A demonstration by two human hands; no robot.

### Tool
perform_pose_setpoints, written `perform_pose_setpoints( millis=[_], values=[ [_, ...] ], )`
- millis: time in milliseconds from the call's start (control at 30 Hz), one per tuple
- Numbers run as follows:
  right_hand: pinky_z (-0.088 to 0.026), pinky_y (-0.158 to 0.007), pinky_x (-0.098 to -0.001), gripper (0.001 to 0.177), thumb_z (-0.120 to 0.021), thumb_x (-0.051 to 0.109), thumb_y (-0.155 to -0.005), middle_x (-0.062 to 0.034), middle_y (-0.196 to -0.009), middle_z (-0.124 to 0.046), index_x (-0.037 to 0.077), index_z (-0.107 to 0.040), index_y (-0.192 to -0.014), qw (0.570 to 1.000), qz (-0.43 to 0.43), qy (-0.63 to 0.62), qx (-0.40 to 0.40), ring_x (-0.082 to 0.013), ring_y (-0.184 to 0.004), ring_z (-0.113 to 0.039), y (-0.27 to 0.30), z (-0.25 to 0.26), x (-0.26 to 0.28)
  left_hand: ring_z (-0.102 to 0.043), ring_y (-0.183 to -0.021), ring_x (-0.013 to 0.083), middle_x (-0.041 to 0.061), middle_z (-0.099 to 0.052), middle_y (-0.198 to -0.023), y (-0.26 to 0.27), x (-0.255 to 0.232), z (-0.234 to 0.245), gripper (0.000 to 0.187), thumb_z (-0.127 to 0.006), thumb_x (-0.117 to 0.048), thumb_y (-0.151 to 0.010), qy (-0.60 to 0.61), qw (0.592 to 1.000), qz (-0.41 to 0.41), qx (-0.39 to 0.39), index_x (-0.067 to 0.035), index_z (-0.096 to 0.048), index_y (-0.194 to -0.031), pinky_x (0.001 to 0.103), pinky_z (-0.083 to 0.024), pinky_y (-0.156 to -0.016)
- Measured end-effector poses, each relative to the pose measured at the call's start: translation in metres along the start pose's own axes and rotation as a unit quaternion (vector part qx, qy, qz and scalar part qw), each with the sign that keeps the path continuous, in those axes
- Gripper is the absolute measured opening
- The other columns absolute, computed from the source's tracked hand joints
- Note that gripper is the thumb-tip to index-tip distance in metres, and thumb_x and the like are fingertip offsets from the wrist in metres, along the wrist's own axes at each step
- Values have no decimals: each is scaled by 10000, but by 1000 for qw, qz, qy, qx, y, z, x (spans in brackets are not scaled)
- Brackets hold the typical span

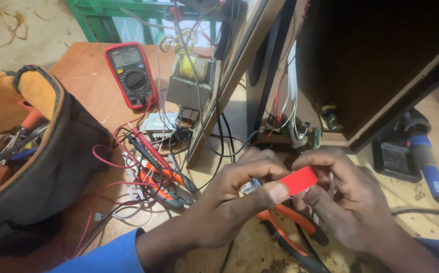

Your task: The person wraps red electrical tape around a wire connection, then uses pliers to crimp the taped joint. They proceed to strip the insulation from another wire and solder it to a component using a soldering iron.

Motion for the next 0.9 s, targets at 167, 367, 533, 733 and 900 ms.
perform_pose_setpoints(
  millis=[167,367,533,733,900],
  values=[
    [-653,-653,-268,328,-611,214,-938,-55,-845,-764,55,-573,-1223,985,-84,-148,32,-141,-687,-798,15,-8,-23,-571,-989,141,-36,-657,-986,2,-4,3,347,-461,-438,-1049,2,1000,-4,12,-183,-678,-956,324,-382,-1016],
    [-627,-482,-231,399,-656,196,-882,-75,-881,-748,23,-569,-1231,988,-68,-138,6,-136,-605,-772,6,-1,-8,-564,-1013,159,-13,-642,-1030,4,3,2,374,-438,-452,-1056,-5,1000,-10,3,-163,-675,-1037,330,-388,-1009],
    [-443,-383,-112,358,-692,179,-860,27,-742,-602,60,-591,-1182,996,35,-20,-78,-12,-517,-524,4,6,6,-534,-928,168,7,-587,-944,3,14,0,370,-493,-450,-1003,-6,999,37,-21,-127,-674,-1016,330,-389,-880],
    [-413,-341,-162,147,-719,129,-844,25,-575,-631,50,-693,-965,992,76,-47,-90,-15,-391,-525,5,5,14,-486,-865,179,13,-520,-876,4,20,-6,245,-569,-345,-1012,-60,996,-30,-55,-118,-659,-990,331,-377,-868],
    [-494,-447,-136,186,-810,94,-778,-63,-805,-749,49,-702,-923,988,46,41,-138,-41,-492,-626,2,2,26,-462,-821,249,69,-496,-853,12,24,-6,258,-675,-329,-941,-249,947,-114,-171,-73,-663,-958,384,-354,-756]
  ],
)
Point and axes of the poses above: each hand's wrist, its own y-axis away from the middle knuckle, its own z-axis out of the back of the hand, x = y × z, the point moved 4 cm from there along -y, towards the middle knuckle
